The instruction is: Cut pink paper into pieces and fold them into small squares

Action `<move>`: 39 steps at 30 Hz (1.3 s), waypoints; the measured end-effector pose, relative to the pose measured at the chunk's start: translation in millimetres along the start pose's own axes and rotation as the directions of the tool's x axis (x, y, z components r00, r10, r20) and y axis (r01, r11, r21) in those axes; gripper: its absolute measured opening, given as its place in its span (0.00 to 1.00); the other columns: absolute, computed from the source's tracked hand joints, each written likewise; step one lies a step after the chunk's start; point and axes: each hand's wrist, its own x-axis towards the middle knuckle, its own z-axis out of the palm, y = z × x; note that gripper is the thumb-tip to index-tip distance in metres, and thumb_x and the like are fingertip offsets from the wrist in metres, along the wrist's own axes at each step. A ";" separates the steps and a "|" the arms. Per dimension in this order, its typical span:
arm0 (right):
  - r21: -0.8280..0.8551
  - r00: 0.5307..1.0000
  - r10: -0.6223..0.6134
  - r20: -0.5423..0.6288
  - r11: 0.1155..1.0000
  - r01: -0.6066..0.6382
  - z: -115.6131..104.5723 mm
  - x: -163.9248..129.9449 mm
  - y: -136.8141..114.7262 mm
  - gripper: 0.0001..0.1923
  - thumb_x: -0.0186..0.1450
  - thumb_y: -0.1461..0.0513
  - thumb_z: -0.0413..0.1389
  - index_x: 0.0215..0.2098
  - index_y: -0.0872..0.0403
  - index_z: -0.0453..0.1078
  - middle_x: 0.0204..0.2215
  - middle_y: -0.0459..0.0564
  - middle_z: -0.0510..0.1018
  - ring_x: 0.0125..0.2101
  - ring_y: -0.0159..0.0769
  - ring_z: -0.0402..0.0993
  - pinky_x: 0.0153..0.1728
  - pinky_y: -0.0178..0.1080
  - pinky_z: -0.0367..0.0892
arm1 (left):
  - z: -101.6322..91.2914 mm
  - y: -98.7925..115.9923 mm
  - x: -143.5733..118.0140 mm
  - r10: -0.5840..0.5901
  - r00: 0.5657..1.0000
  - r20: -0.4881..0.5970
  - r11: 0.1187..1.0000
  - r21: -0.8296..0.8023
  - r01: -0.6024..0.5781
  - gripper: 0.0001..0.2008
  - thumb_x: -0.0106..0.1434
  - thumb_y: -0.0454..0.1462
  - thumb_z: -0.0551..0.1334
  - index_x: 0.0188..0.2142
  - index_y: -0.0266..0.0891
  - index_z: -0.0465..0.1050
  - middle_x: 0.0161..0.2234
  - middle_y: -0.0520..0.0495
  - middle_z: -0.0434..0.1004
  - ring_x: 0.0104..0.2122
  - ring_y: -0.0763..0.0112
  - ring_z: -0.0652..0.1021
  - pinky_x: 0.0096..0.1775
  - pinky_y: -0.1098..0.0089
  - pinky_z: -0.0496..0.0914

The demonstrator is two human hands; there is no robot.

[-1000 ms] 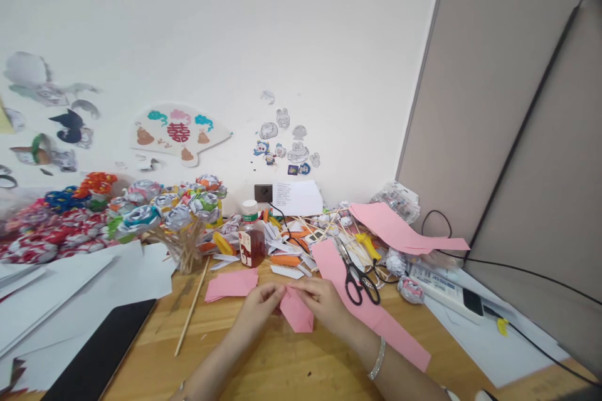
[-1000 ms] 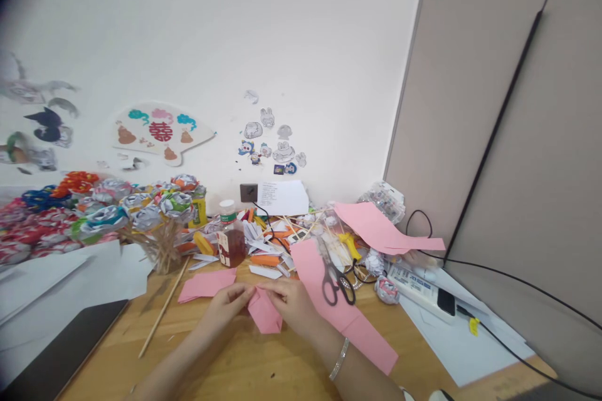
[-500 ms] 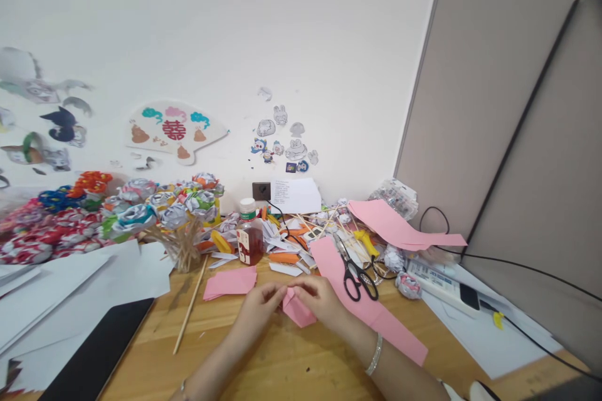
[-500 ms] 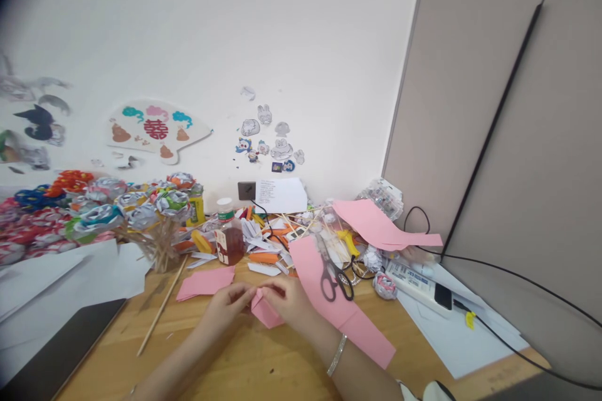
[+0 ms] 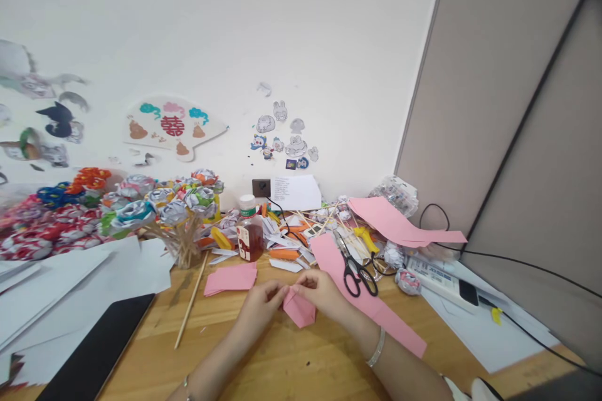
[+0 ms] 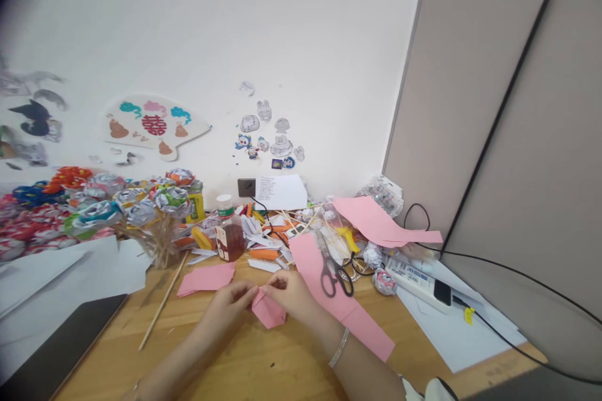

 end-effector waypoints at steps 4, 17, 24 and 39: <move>-0.002 1.000 0.008 -0.005 1.000 -0.008 0.9 -0.3 -1.5 0.07 0.52 0.61 0.57 0.23 0.58 0.68 0.20 0.44 0.71 0.23 0.30 0.67 0.25 0.32 0.62 | 0.6 0.5 -0.6 0.007 1.000 -0.001 1.000 -0.002 -0.007 0.15 0.55 0.44 0.53 0.20 0.36 0.66 0.19 0.54 0.64 0.22 0.73 0.66 0.25 0.74 0.59; -0.051 0.999 0.018 -0.030 0.999 -0.020 1.4 -2.5 -5.8 0.03 0.51 0.64 0.56 0.21 0.57 0.68 0.19 0.44 0.71 0.23 0.29 0.66 0.24 0.31 0.61 | 1.5 0.0 -1.9 0.044 0.999 -0.030 0.996 0.080 -0.041 0.14 0.55 0.43 0.53 0.18 0.37 0.63 0.18 0.54 0.62 0.22 0.73 0.65 0.24 0.75 0.57; -0.033 0.999 0.011 -0.044 0.999 -0.013 1.7 -3.9 -9.6 0.04 0.51 0.64 0.56 0.21 0.57 0.67 0.19 0.43 0.70 0.23 0.29 0.65 0.24 0.31 0.61 | 1.5 4.9 -4.5 0.080 0.996 -0.032 0.993 0.091 -0.076 0.14 0.55 0.44 0.53 0.20 0.37 0.66 0.20 0.53 0.65 0.23 0.72 0.66 0.25 0.75 0.58; -0.062 0.999 -0.029 0.031 0.998 0.031 -2.8 -4.8 -12.0 0.11 0.58 0.58 0.50 0.27 0.57 0.71 0.25 0.47 0.74 0.28 0.33 0.69 0.29 0.33 0.63 | -5.7 5.3 -1.3 0.032 0.993 -0.113 0.999 0.034 -0.028 0.14 0.53 0.44 0.55 0.19 0.38 0.65 0.18 0.54 0.65 0.21 0.72 0.66 0.25 0.74 0.59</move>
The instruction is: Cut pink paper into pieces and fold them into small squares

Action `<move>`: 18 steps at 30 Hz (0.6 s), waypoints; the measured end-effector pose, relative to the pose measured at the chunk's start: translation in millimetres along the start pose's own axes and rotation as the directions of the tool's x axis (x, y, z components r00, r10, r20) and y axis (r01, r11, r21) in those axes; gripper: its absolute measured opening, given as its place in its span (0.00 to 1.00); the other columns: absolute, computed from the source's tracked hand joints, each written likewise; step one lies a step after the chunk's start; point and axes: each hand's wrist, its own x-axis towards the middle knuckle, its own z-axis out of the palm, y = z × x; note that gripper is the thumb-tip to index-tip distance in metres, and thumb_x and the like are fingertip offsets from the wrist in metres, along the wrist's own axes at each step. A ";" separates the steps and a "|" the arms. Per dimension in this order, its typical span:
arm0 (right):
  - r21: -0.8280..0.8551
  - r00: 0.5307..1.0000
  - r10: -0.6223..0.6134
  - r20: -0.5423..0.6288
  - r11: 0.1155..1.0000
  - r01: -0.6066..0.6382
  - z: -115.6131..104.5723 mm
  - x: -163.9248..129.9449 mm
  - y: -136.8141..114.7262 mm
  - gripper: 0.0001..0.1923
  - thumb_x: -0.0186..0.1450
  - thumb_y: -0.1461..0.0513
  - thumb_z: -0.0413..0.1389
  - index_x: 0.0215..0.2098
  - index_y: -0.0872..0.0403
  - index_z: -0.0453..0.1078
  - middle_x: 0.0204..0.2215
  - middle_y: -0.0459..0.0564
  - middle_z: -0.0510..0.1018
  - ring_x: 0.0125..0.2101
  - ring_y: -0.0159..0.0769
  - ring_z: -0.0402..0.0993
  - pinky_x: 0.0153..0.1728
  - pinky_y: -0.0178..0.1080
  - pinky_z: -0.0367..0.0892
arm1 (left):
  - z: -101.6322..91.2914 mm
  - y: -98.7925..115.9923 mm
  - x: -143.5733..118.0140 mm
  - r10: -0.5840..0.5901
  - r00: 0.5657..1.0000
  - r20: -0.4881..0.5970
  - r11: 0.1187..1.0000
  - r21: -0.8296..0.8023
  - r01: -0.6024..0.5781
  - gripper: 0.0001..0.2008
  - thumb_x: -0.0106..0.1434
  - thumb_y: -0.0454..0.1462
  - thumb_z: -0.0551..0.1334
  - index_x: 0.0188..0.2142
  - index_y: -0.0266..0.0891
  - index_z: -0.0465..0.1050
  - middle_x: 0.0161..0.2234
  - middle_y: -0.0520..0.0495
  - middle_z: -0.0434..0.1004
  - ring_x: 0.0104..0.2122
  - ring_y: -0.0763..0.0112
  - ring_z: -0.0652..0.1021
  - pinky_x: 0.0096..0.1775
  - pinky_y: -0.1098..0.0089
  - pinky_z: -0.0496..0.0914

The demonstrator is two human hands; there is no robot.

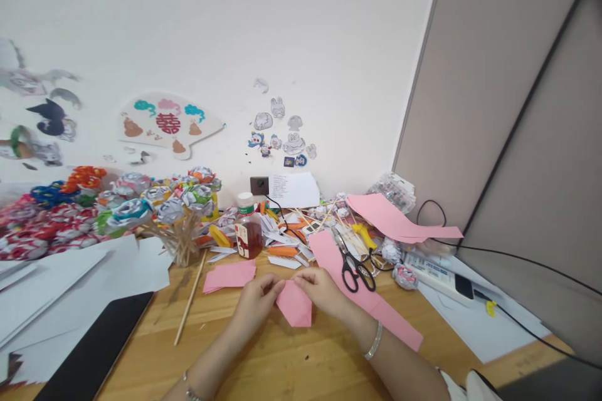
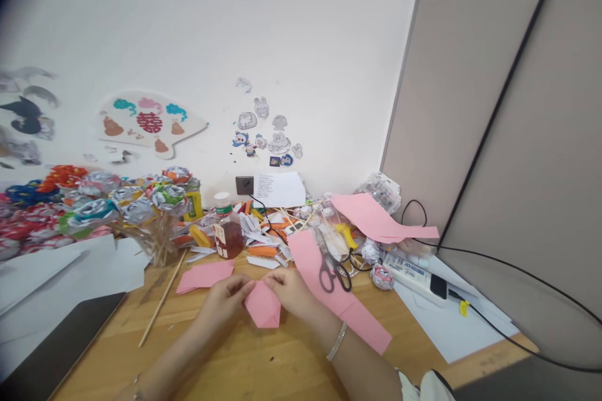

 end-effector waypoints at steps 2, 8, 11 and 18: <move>0.027 1.000 0.007 0.006 1.000 -0.007 0.0 0.6 1.2 0.12 0.58 0.57 0.51 0.29 0.57 0.70 0.24 0.46 0.73 0.27 0.32 0.68 0.28 0.33 0.63 | 0.0 -2.2 0.9 -0.022 1.000 -0.021 0.999 -0.036 0.021 0.13 0.52 0.45 0.56 0.20 0.37 0.67 0.19 0.53 0.67 0.22 0.72 0.67 0.25 0.74 0.60; -0.039 1.000 -0.006 -0.017 0.999 0.005 5.1 1.5 8.3 0.11 0.55 0.56 0.55 0.24 0.57 0.69 0.20 0.44 0.70 0.23 0.29 0.65 0.24 0.31 0.60 | 5.8 -7.3 0.2 -0.010 1.000 0.007 0.999 -0.046 0.010 0.14 0.52 0.45 0.57 0.20 0.36 0.68 0.17 0.53 0.66 0.20 0.73 0.66 0.24 0.74 0.58; -0.102 1.000 -0.014 -0.023 0.995 0.011 6.3 1.5 9.8 0.11 0.55 0.56 0.55 0.23 0.57 0.69 0.19 0.43 0.69 0.22 0.29 0.63 0.23 0.30 0.58 | 7.5 -6.6 -1.2 0.006 0.998 0.058 0.999 -0.038 -0.004 0.14 0.52 0.45 0.58 0.21 0.35 0.69 0.17 0.54 0.65 0.20 0.74 0.65 0.23 0.75 0.57; -0.060 0.998 -0.052 -0.027 0.997 0.050 -5.4 6.6 8.5 0.16 0.59 0.53 0.49 0.29 0.56 0.70 0.25 0.47 0.73 0.28 0.34 0.68 0.30 0.34 0.62 | -0.2 -0.9 2.6 -0.045 0.996 -0.080 0.983 -0.183 0.030 0.16 0.47 0.49 0.60 0.22 0.36 0.68 0.16 0.54 0.67 0.19 0.73 0.68 0.23 0.73 0.62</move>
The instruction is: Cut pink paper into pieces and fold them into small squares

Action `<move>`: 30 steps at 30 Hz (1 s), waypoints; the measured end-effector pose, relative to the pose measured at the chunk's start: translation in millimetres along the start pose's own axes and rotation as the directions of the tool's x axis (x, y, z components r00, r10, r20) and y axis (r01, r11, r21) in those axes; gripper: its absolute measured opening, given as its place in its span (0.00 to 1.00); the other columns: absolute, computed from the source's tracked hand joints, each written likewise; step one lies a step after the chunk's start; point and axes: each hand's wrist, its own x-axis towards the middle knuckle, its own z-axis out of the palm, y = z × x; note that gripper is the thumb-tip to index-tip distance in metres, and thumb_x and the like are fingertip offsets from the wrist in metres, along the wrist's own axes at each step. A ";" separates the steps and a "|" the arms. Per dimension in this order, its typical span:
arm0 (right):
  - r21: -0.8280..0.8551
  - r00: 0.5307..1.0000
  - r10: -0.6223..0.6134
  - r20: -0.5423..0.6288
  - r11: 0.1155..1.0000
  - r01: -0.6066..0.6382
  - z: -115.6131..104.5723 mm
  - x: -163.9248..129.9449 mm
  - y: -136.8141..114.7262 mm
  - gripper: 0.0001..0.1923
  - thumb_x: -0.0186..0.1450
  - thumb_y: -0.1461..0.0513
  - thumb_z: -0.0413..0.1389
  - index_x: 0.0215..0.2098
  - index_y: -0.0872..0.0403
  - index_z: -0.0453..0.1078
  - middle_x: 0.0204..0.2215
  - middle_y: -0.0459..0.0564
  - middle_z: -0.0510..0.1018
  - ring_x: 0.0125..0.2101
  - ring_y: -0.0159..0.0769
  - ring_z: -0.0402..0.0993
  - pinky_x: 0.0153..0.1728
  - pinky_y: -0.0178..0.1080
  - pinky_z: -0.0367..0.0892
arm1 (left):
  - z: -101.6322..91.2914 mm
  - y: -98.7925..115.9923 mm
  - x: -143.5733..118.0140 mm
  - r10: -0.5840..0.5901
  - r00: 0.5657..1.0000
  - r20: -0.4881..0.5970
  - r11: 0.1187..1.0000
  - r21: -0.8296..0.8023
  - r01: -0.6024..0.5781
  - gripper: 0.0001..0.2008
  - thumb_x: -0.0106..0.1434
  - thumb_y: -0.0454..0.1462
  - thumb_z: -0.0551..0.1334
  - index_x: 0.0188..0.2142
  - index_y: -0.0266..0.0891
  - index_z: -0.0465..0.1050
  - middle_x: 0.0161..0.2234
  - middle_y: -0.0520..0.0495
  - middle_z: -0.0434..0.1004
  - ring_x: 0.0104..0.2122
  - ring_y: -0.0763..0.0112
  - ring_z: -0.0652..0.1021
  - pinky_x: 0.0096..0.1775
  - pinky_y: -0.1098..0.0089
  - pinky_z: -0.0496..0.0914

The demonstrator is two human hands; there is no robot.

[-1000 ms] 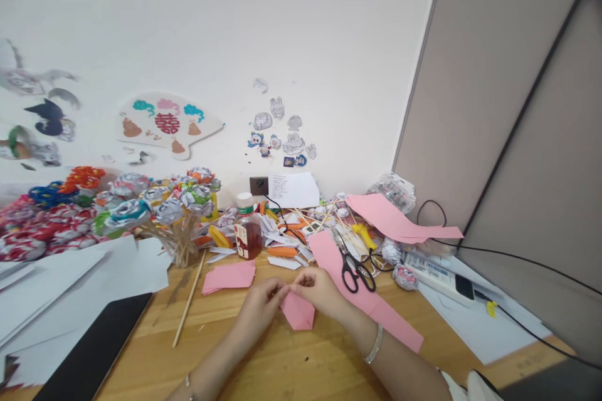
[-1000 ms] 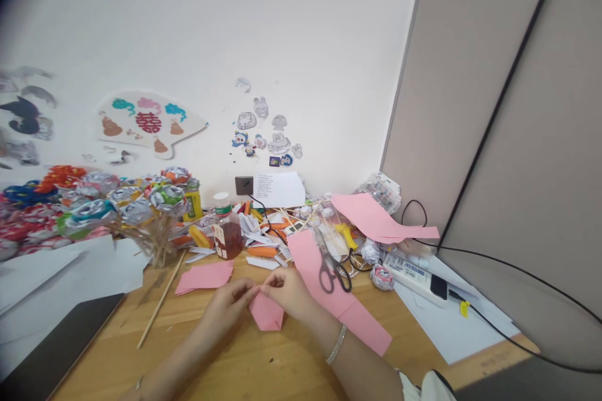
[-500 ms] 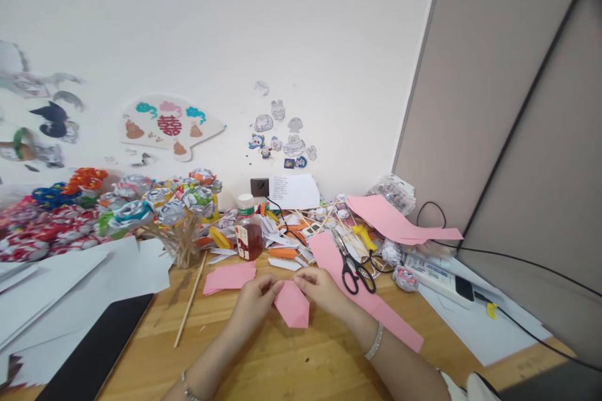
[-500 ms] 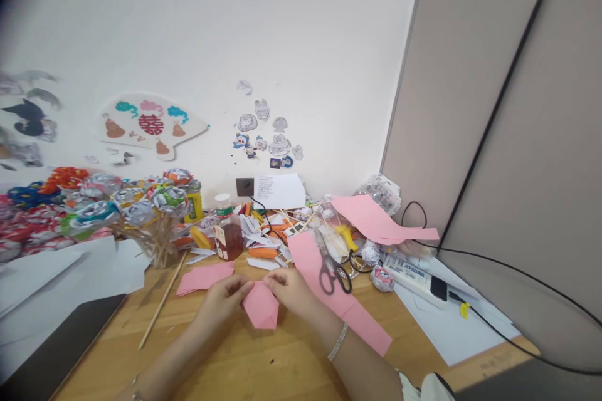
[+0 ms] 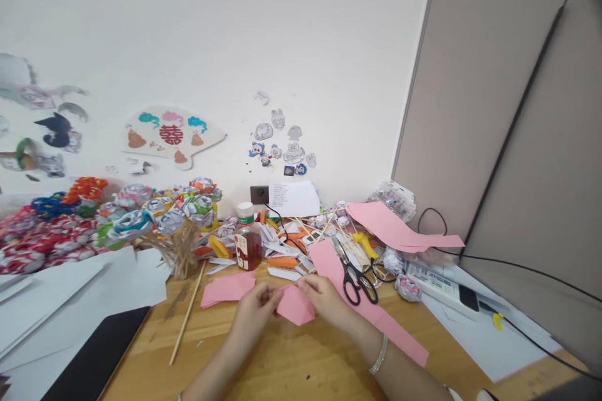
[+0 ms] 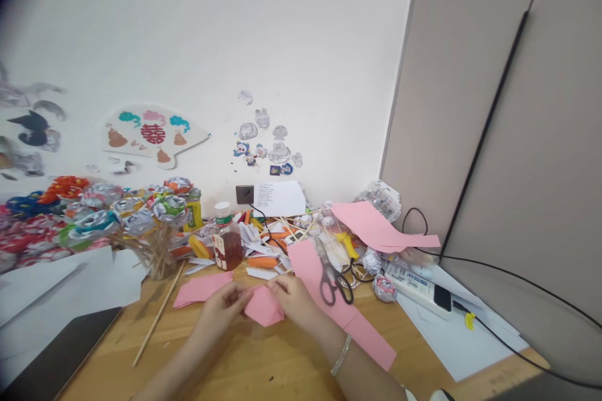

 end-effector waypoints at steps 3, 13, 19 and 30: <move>0.117 0.999 0.043 0.016 0.992 -0.045 -5.1 4.5 8.7 0.18 0.58 0.50 0.49 0.29 0.56 0.69 0.23 0.46 0.72 0.24 0.32 0.69 0.27 0.34 0.63 | -5.7 0.6 5.4 -0.077 0.993 -0.092 0.987 -0.151 0.062 0.19 0.42 0.50 0.62 0.23 0.36 0.68 0.16 0.55 0.68 0.18 0.73 0.69 0.23 0.72 0.65; 0.288 0.993 0.115 -0.030 0.952 -0.101 -3.5 7.7 19.2 0.16 0.50 0.52 0.59 0.28 0.57 0.69 0.19 0.43 0.70 0.19 0.29 0.68 0.21 0.32 0.63 | -6.2 -4.3 11.2 -0.227 0.973 0.042 0.933 -0.278 0.230 0.21 0.35 0.52 0.64 0.18 0.38 0.61 0.12 0.58 0.65 0.13 0.75 0.68 0.19 0.73 0.64; 0.305 0.991 0.132 -0.017 0.944 -0.121 -5.0 5.9 11.5 0.16 0.50 0.53 0.58 0.30 0.57 0.69 0.19 0.44 0.71 0.19 0.30 0.68 0.21 0.33 0.64 | -5.9 -4.8 8.3 -0.140 0.974 0.179 0.949 -0.257 0.183 0.23 0.43 0.50 0.63 0.32 0.34 0.69 0.16 0.56 0.69 0.15 0.76 0.70 0.20 0.73 0.66; 0.469 0.991 0.130 -0.019 0.877 -0.106 -3.4 9.0 13.6 0.16 0.50 0.57 0.60 0.33 0.58 0.73 0.15 0.44 0.74 0.14 0.29 0.67 0.17 0.32 0.63 | -6.3 0.9 3.4 -0.239 0.948 0.211 0.818 -0.481 0.314 0.25 0.44 0.43 0.67 0.41 0.35 0.68 0.19 0.55 0.71 0.15 0.78 0.70 0.22 0.74 0.66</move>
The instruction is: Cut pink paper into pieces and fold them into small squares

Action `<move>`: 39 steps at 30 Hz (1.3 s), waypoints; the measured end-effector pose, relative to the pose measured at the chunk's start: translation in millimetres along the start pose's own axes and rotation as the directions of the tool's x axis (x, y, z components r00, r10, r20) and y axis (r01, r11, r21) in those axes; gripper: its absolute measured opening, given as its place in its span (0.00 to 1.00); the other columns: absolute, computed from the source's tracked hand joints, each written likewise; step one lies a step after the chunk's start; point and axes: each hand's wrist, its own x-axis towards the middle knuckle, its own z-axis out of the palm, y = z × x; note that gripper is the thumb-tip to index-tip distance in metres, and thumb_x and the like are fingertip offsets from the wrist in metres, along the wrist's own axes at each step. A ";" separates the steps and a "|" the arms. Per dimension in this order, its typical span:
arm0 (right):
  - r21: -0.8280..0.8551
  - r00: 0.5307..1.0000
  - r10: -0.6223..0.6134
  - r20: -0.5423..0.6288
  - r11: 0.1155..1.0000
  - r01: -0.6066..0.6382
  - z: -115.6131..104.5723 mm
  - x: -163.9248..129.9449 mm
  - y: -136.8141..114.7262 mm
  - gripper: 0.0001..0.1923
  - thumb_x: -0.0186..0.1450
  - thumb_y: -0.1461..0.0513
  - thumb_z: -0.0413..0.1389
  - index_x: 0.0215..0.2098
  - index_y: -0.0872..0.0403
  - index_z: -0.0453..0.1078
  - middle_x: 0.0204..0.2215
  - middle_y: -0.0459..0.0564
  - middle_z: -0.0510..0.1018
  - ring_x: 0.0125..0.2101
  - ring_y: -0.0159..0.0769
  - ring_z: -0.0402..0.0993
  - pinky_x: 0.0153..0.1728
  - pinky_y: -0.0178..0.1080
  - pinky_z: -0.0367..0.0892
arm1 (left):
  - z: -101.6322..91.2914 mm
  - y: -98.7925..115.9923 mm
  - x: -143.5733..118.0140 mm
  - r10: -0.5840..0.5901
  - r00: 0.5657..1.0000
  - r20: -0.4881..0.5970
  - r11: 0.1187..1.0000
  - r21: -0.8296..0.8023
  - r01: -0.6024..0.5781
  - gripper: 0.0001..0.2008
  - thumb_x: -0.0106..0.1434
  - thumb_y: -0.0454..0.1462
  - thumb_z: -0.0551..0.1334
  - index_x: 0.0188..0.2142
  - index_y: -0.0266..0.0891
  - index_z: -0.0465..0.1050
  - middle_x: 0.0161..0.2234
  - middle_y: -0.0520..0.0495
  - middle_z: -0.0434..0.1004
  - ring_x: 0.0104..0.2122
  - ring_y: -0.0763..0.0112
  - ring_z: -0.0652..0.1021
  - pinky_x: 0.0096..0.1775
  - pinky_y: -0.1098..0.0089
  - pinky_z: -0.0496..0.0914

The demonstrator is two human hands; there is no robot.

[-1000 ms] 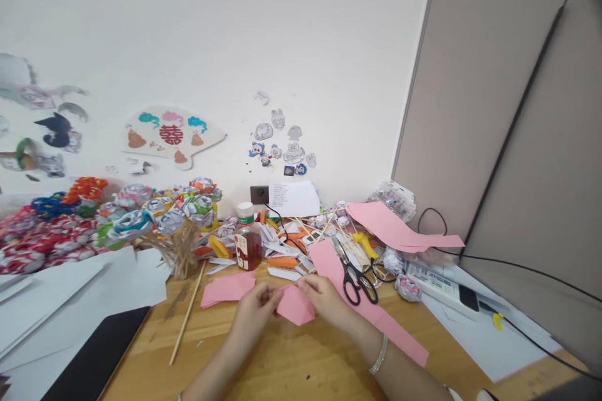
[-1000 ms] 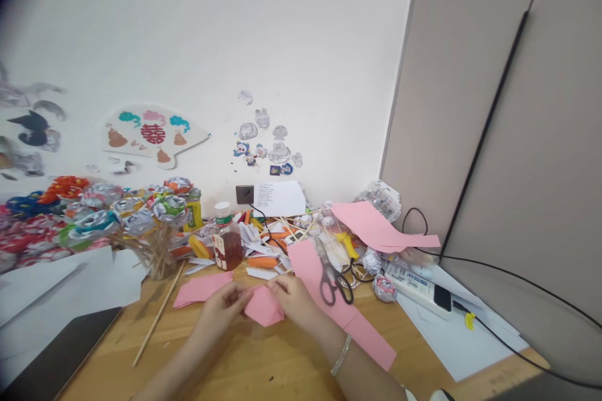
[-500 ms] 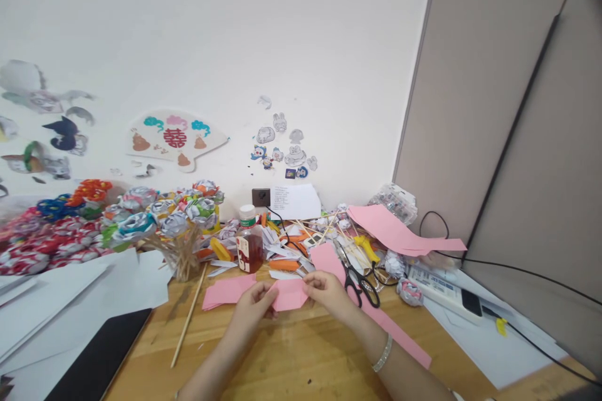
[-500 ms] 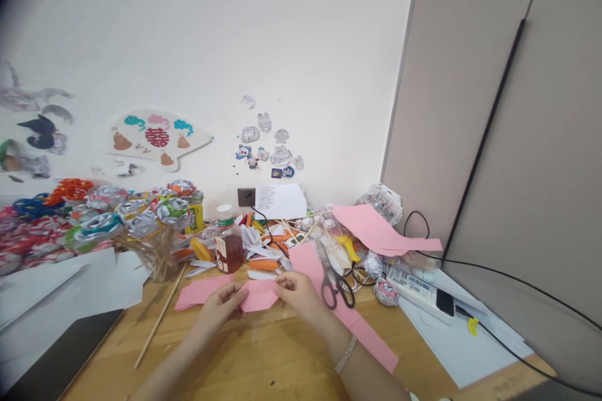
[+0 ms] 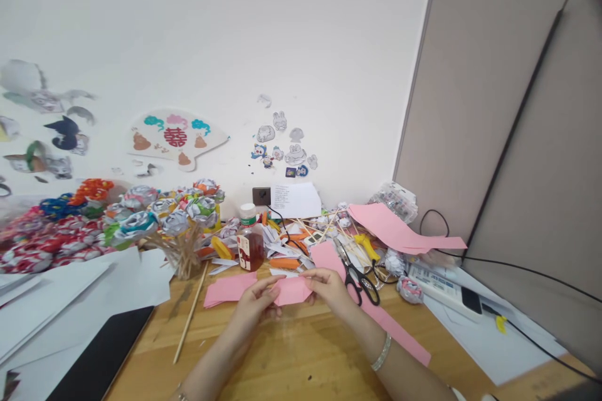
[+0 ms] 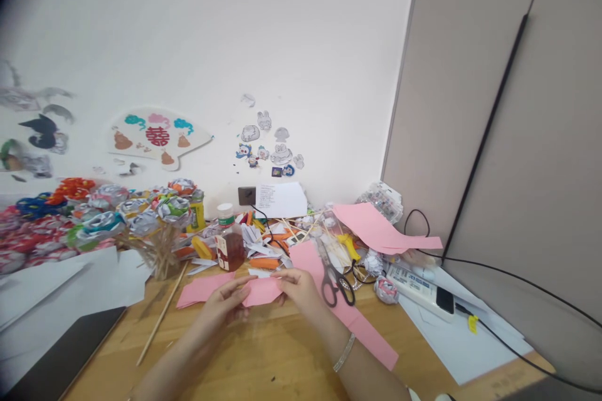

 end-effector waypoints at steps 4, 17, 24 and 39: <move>0.001 0.999 -0.048 0.026 0.999 0.048 -1.2 -1.1 -0.8 0.14 0.51 0.58 0.59 0.33 0.57 0.73 0.18 0.45 0.75 0.16 0.29 0.69 0.18 0.32 0.64 | 2.7 3.9 -4.1 0.004 1.000 -0.016 1.000 -0.027 -0.004 0.23 0.45 0.41 0.67 0.40 0.35 0.69 0.18 0.54 0.72 0.15 0.78 0.70 0.21 0.75 0.66; -0.025 0.993 -0.093 0.067 0.995 0.095 -2.2 -3.7 -5.1 0.12 0.53 0.58 0.58 0.32 0.56 0.74 0.23 0.46 0.76 0.21 0.30 0.71 0.24 0.34 0.66 | 9.7 15.0 -14.4 0.098 0.995 -0.024 0.989 -0.111 -0.100 0.10 0.45 0.38 0.65 0.29 0.36 0.74 0.20 0.53 0.73 0.16 0.77 0.71 0.22 0.74 0.66; -0.188 0.989 -0.123 0.077 0.973 0.135 -0.2 -9.1 -12.4 0.09 0.55 0.59 0.55 0.31 0.55 0.74 0.25 0.48 0.76 0.23 0.30 0.71 0.26 0.33 0.66 | 1.3 5.0 -1.7 0.045 0.999 0.026 0.999 -0.008 -0.044 0.15 0.47 0.45 0.64 0.28 0.35 0.71 0.17 0.53 0.71 0.16 0.73 0.72 0.20 0.71 0.67; -0.328 0.994 -0.063 0.090 0.940 0.089 1.8 -10.3 -10.0 0.14 0.56 0.55 0.55 0.34 0.57 0.70 0.24 0.47 0.73 0.23 0.30 0.69 0.25 0.33 0.63 | -7.0 -5.0 9.8 0.093 0.996 -0.004 0.973 0.214 -0.090 0.18 0.41 0.46 0.66 0.28 0.36 0.70 0.21 0.55 0.70 0.19 0.75 0.71 0.25 0.71 0.69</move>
